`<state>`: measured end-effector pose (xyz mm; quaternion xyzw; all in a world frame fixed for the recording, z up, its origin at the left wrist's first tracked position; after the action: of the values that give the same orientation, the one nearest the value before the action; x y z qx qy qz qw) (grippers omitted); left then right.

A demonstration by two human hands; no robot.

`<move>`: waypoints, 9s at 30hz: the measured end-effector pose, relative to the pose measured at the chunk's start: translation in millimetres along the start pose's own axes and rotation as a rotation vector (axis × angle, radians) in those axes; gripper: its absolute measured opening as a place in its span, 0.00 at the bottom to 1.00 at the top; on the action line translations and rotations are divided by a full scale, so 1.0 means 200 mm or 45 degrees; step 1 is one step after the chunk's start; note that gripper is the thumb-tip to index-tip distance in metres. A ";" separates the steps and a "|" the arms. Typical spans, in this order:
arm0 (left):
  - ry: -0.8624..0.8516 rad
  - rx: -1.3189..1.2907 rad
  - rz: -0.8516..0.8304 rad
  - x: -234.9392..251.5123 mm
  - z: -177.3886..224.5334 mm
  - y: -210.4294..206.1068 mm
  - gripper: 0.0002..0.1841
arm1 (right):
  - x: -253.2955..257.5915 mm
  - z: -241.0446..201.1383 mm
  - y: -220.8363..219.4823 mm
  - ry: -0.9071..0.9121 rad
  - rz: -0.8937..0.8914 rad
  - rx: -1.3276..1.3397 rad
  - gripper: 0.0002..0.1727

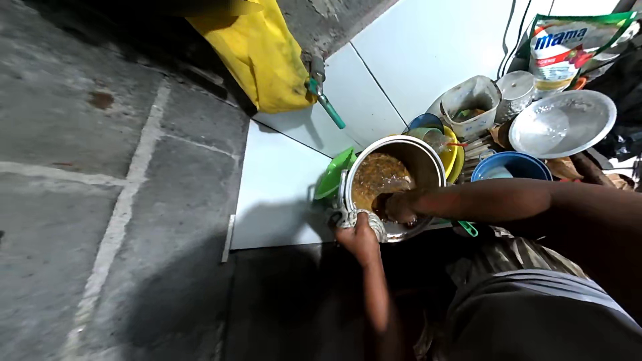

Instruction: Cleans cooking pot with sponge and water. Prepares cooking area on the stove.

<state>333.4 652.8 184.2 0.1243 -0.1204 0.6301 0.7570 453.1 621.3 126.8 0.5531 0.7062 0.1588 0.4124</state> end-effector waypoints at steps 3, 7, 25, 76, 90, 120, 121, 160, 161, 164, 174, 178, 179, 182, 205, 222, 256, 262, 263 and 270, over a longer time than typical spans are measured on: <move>0.009 0.066 -0.010 0.01 -0.03 0.02 0.29 | -0.16 -0.10 0.07 0.127 -0.154 0.089 0.16; 0.006 0.079 -0.009 0.00 -0.02 0.01 0.29 | -0.04 0.03 -0.02 0.096 0.015 0.020 0.18; 0.284 -0.146 -0.007 -0.05 -0.01 -0.06 0.25 | 0.18 0.16 0.15 0.124 1.060 -0.223 0.23; -0.150 0.635 -0.002 0.32 0.11 0.13 0.31 | -0.71 0.85 0.99 -0.092 1.102 0.270 0.22; -0.843 1.195 0.146 0.46 0.15 0.12 0.30 | -0.55 1.56 0.73 -0.363 1.124 -0.238 0.19; 0.234 1.133 0.090 0.83 0.16 -0.10 0.32 | 0.17 -0.21 1.46 -0.292 0.750 -0.276 0.21; 0.261 1.187 0.064 0.83 0.16 -0.11 0.32 | 0.16 -0.22 1.47 -0.299 0.713 -0.287 0.19; 0.705 1.707 -0.733 1.08 0.09 -0.48 0.21 | 0.64 0.35 0.68 -0.170 0.691 -0.158 0.26; 0.706 1.709 -0.727 1.07 0.09 -0.49 0.21 | 0.63 0.35 0.68 -0.183 0.680 -0.132 0.24; 0.711 1.681 -0.699 1.06 0.07 -0.50 0.22 | 0.62 0.35 0.70 -0.214 0.672 -0.106 0.19; 0.665 1.565 -0.641 1.00 0.00 -0.46 0.24 | 0.63 0.36 0.71 -0.281 0.647 -0.085 0.21; 0.628 1.556 -0.630 0.96 -0.01 -0.47 0.25 | 0.64 0.39 0.69 -0.251 0.672 -0.098 0.22; 0.611 1.549 -0.614 0.96 -0.01 -0.47 0.25 | 0.63 0.40 0.69 -0.185 0.731 -0.090 0.22; 0.552 1.480 -0.533 0.96 -0.01 -0.45 0.28 | 0.57 0.44 0.64 0.268 1.068 -0.148 0.29; 0.434 0.933 -0.177 0.86 -0.07 -0.32 0.29 | 0.45 0.14 0.34 0.500 -0.051 0.634 0.19; 0.280 0.941 -0.137 0.80 -0.07 -0.31 0.31 | 0.53 0.40 0.28 0.604 0.010 0.074 0.16; 0.513 0.922 -0.177 0.78 -0.05 -0.32 0.27 | 0.68 0.28 0.46 0.399 0.373 0.262 0.22; 0.415 0.905 -0.240 0.81 -0.02 -0.34 0.25 | 0.73 0.43 0.36 0.494 0.294 -0.232 0.25; 0.425 0.960 -0.273 0.81 -0.01 -0.34 0.24 | 0.77 0.46 0.38 0.540 0.353 -0.079 0.22; 0.457 1.063 -0.248 0.84 0.02 -0.29 0.24 | 0.95 0.50 0.67 0.589 0.381 0.276 0.21</move>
<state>420.0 796.8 243.4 0.3182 0.2888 0.5621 0.7067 606.8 816.2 80.9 0.6410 0.7050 0.2632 0.1511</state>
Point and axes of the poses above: each hand's wrist, its own x-axis towards the middle knuckle, its own y-axis out of the back of the hand, z = x × y, the point moved 3 cm from there along x, towards the middle knuckle, and after that the axes turned 6 degrees about -x, right-handed, at the moved point
